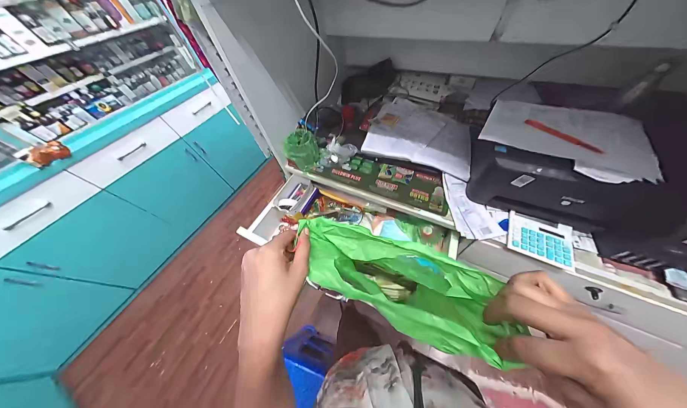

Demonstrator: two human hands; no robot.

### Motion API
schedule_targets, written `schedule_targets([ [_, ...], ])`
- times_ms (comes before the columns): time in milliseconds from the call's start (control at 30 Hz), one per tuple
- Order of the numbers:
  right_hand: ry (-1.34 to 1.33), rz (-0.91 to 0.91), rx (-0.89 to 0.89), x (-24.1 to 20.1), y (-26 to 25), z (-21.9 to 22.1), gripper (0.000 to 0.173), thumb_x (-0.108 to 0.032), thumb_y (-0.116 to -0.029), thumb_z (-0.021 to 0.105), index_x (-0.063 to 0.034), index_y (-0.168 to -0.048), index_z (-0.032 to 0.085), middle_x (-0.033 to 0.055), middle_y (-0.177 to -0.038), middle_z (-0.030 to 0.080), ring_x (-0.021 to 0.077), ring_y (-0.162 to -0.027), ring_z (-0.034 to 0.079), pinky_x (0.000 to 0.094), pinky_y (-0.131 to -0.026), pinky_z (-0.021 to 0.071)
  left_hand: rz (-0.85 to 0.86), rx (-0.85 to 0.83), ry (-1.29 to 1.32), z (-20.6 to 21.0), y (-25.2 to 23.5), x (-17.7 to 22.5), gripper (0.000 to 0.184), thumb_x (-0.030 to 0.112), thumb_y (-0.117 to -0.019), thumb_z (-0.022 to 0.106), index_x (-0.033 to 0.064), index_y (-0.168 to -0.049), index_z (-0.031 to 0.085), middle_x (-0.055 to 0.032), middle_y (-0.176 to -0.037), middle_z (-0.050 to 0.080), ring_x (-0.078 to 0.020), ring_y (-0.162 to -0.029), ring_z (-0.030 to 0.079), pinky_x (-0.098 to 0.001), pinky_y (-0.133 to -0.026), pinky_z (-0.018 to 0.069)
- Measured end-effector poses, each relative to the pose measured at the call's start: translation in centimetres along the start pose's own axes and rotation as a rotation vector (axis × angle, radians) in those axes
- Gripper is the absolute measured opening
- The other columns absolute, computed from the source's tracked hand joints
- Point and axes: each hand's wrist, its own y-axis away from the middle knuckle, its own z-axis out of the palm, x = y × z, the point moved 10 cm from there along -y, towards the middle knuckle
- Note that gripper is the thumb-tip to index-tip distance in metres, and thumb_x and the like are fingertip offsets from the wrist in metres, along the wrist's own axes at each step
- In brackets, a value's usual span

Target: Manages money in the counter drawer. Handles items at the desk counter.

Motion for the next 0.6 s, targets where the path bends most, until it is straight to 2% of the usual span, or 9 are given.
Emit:
schedule_targets([
  [67,-0.081,-0.061,-0.120,-0.5,-0.3,0.3,0.026,-0.013,-0.1012,0.050,-0.0184,-0.083,0.067,0.0038,-0.103,0.068,0.0221,-0.105,0.059,0.0431,-0.101,0.0365,0.044,-0.088,0.031,0.0,0.7,0.6,0.035,0.035,-0.0975,0.057,0.0058,-0.105,0.076,-0.0082,-0.085,0.074,-0.0192,-0.073,0.072,-0.0416,-0.065,0.0589],
  [167,-0.230,-0.187,-0.280,-1.5,-2.4,0.9,0.026,-0.007,-0.1009,0.051,-0.0123,-0.079,0.065,0.0059,-0.106,0.070,0.0226,-0.112,0.061,0.0455,-0.109,0.0346,0.192,-0.250,0.136,1.3,0.4,3.5,0.063,0.045,-0.0922,0.064,0.0014,-0.137,0.061,-0.0151,-0.129,0.068,-0.0270,-0.108,0.070,-0.0485,-0.088,0.0581],
  [200,-0.283,-0.226,-0.345,-1.9,-3.0,1.3,0.026,-0.005,-0.1008,0.051,-0.0105,-0.080,0.066,0.0067,-0.107,0.071,0.0232,-0.114,0.062,0.0457,-0.111,0.0362,0.215,-0.307,0.141,2.3,0.0,4.4,0.070,0.046,-0.0907,0.066,0.0009,-0.142,0.055,-0.0152,-0.129,0.068,-0.0285,-0.109,0.069,-0.0508,-0.088,0.0575],
  [267,-0.399,-0.284,-0.476,-2.2,-4.2,1.8,0.025,-0.006,-0.1031,0.049,-0.0069,-0.089,0.070,0.0093,-0.109,0.073,0.0257,-0.117,0.065,0.0426,-0.110,0.0443,0.243,-0.400,0.182,4.8,-0.9,5.2,0.067,0.041,-0.0908,0.067,-0.0007,-0.142,0.056,-0.0131,-0.100,0.074,-0.0280,-0.087,0.072,-0.0519,-0.073,0.0592],
  [367,-0.550,-0.230,-0.470,-1.0,-7.3,2.0,0.029,-0.010,-0.1075,0.045,-0.0030,-0.115,0.072,0.0124,-0.124,0.071,0.0221,-0.122,0.065,0.0326,-0.107,0.0507,0.258,-0.398,0.284,6.1,-1.9,5.1,0.035,0.029,-0.0975,0.061,0.0059,-0.120,0.074,-0.0066,-0.086,0.074,-0.0177,-0.076,0.071,-0.0380,-0.069,0.0584],
  [433,-0.386,-0.084,-0.348,1.0,-10.7,4.7,0.023,-0.004,-0.0973,0.051,-0.0064,-0.104,0.073,0.0075,-0.111,0.074,0.0158,-0.104,0.071,0.0269,-0.092,0.0567,0.240,-0.338,0.378,5.9,-2.2,4.9,0.025,0.026,-0.0998,0.060,0.0084,-0.109,0.076,-0.0034,-0.088,0.074,-0.0095,-0.078,0.070,-0.0269,-0.072,0.0574],
  [500,-0.180,0.218,-0.582,3.2,-11.9,11.5,0.005,0.004,-0.0810,0.069,0.0023,-0.086,0.070,0.0181,-0.087,0.069,0.0330,-0.079,0.071,0.0454,-0.066,0.0594,0.227,-0.322,0.505,6.0,-2.3,5.2,0.024,0.024,-0.1008,0.062,0.0057,-0.112,0.072,-0.0041,-0.091,0.073,-0.0058,-0.078,0.067,-0.0198,-0.074,0.0555],
  [533,-0.141,0.438,-0.838,4.5,-11.2,15.0,0.009,0.003,-0.0884,0.066,0.0107,-0.094,0.066,0.0288,-0.094,0.066,0.0455,-0.087,0.068,0.0576,-0.071,0.0560,0.229,-0.329,0.559,6.2,-2.2,5.4,0.026,0.024,-0.1005,0.063,0.0042,-0.116,0.069,-0.0049,-0.090,0.072,-0.0053,-0.077,0.066,-0.0187,-0.073,0.0551],
  [600,-0.152,0.892,-1.187,7.4,-8.6,19.2,0.043,-0.005,-0.1007,0.056,0.0125,-0.140,0.047,0.0375,-0.137,0.052,0.0547,-0.127,0.052,0.0679,-0.100,0.0427,0.228,-0.360,0.644,6.5,-2.1,5.7,0.032,0.024,-0.0996,0.065,0.0029,-0.124,0.064,-0.0040,-0.088,0.070,-0.0043,-0.075,0.065,-0.0176,-0.071,0.0537],
])
